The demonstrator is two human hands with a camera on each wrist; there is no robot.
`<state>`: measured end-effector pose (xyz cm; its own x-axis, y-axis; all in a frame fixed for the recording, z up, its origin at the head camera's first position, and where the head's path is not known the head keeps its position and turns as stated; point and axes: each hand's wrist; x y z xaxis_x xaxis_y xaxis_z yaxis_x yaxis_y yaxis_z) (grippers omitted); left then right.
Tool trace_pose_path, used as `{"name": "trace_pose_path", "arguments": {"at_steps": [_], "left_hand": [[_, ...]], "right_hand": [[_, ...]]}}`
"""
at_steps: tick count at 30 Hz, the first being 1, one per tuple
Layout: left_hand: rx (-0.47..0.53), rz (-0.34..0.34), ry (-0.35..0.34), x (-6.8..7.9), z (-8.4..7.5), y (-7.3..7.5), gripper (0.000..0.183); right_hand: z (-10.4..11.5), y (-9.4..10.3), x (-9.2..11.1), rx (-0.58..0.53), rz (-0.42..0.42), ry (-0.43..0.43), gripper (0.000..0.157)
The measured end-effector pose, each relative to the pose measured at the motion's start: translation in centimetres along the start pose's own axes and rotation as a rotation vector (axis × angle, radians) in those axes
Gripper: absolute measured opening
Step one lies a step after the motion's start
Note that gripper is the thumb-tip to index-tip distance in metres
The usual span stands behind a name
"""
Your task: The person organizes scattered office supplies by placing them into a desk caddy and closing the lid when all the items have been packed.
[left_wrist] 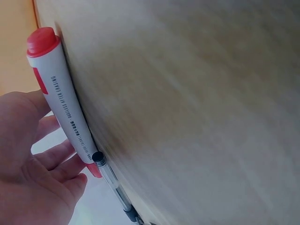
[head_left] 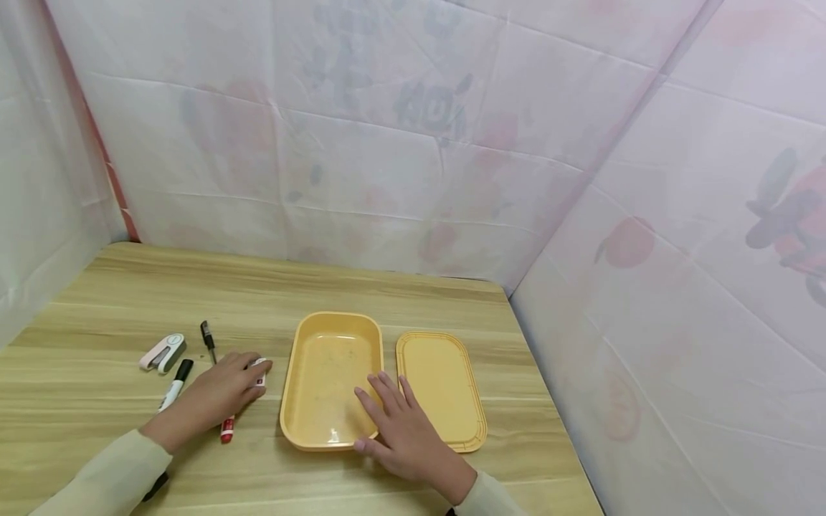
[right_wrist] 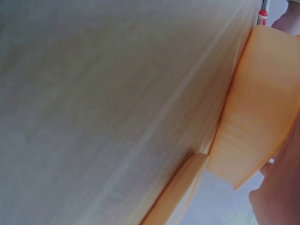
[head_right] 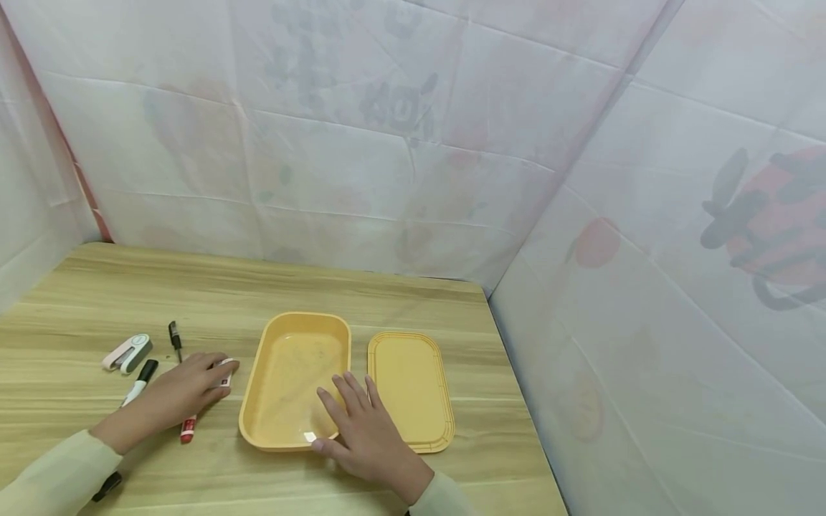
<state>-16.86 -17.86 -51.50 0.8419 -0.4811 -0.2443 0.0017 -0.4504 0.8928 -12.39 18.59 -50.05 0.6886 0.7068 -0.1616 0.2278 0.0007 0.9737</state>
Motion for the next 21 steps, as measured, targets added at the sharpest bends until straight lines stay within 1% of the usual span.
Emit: {"name": "trace_pose_path", "arguments": {"at_steps": [6, 12, 14, 18, 21], "left_hand": [[0.037, -0.004, 0.014, 0.1, -0.2, 0.3, 0.043], [0.084, 0.005, 0.059, 0.0, -0.4, 0.9, 0.046], [0.089, 0.010, 0.083, 0.0, -0.4, 1.0, 0.047], [0.089, 0.008, 0.103, -0.2, -0.3, 1.1, 0.049], [0.090, 0.002, 0.103, -0.3, -0.3, 1.2, 0.049]], "right_hand": [[0.1, 0.0, 0.0, -0.001, -0.002, 0.000, 0.073], [0.1, 0.2, 0.0, -0.006, 0.007, 0.000, 0.072], [0.1, 0.2, 0.0, -0.015, 0.015, -0.004, 0.072], [0.0, 0.1, 0.1, -0.030, 0.023, -0.008, 0.073], [0.0, 0.0, 0.2, -0.031, 0.014, -0.005, 0.073]]}}
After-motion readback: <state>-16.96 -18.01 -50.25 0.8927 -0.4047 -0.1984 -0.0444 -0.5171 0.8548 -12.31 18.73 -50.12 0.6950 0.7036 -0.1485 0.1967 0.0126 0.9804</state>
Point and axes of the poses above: each hand's wrist, its own x-axis away from the middle knuckle, its own y-axis out of the back of the hand, z = x × y, and after that the axes turned 11 degrees about x, right-handed
